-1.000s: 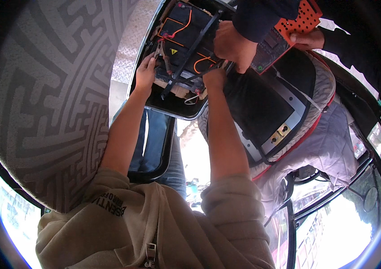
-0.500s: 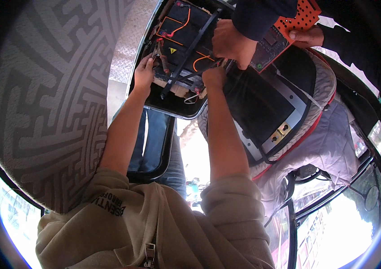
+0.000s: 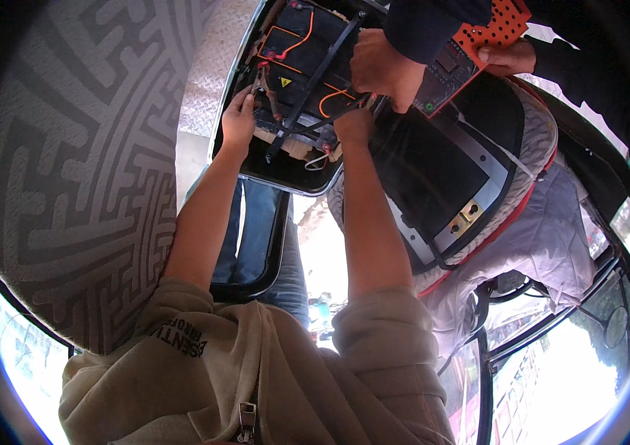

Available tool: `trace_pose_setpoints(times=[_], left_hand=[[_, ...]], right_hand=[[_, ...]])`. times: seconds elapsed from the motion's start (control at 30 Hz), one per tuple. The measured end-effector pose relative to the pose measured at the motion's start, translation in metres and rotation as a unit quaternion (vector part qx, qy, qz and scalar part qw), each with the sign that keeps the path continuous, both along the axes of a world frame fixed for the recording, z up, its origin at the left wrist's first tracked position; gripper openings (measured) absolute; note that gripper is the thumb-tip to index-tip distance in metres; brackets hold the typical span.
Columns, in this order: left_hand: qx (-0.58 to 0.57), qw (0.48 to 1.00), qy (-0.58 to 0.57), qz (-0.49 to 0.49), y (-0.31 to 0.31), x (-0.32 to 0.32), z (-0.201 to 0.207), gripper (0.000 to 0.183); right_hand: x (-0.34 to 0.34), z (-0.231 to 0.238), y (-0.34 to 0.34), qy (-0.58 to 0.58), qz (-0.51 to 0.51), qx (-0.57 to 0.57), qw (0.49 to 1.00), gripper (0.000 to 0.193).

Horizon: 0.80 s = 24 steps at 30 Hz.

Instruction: The person carries an orange battery tester from inside a workshop to an electric scooter outside. They open the scooter's seat compartment, connect the tester leads to the battery terminals, and observe the digital display while another person stands nearby.

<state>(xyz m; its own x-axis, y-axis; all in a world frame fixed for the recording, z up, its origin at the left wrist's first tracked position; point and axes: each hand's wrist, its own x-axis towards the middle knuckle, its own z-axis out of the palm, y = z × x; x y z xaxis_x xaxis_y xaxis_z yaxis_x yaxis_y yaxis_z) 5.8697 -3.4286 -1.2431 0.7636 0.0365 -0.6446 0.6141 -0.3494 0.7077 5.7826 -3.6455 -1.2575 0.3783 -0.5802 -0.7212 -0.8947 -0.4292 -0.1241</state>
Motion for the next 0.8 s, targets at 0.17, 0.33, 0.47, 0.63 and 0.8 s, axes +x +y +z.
trace_pose_setpoints(times=[0.17,0.33,0.47,0.63,0.8], left_hand=[[0.017,0.999,-0.04,-0.026,0.001,0.002,-0.005,0.029],[0.016,0.999,-0.037,-0.024,0.004,0.0,-0.011,0.029],[0.042,0.997,-0.046,-0.043,0.0,0.003,-0.008,0.029],[0.109,0.99,-0.043,-0.08,-0.001,0.008,0.001,0.029],[0.126,0.986,-0.031,-0.101,0.001,0.013,-0.003,0.029]], right_hand=[[0.002,0.002,0.002,0.001,-0.022,-0.012,1.0,0.026],[0.003,0.001,0.002,0.019,-0.003,-0.015,1.0,0.026],[-0.004,-0.013,-0.001,0.01,-0.052,-0.007,0.999,0.025],[0.008,0.01,0.002,0.047,0.139,-0.028,0.989,0.027],[0.001,0.0,-0.001,0.048,0.268,-0.079,0.959,0.026]])
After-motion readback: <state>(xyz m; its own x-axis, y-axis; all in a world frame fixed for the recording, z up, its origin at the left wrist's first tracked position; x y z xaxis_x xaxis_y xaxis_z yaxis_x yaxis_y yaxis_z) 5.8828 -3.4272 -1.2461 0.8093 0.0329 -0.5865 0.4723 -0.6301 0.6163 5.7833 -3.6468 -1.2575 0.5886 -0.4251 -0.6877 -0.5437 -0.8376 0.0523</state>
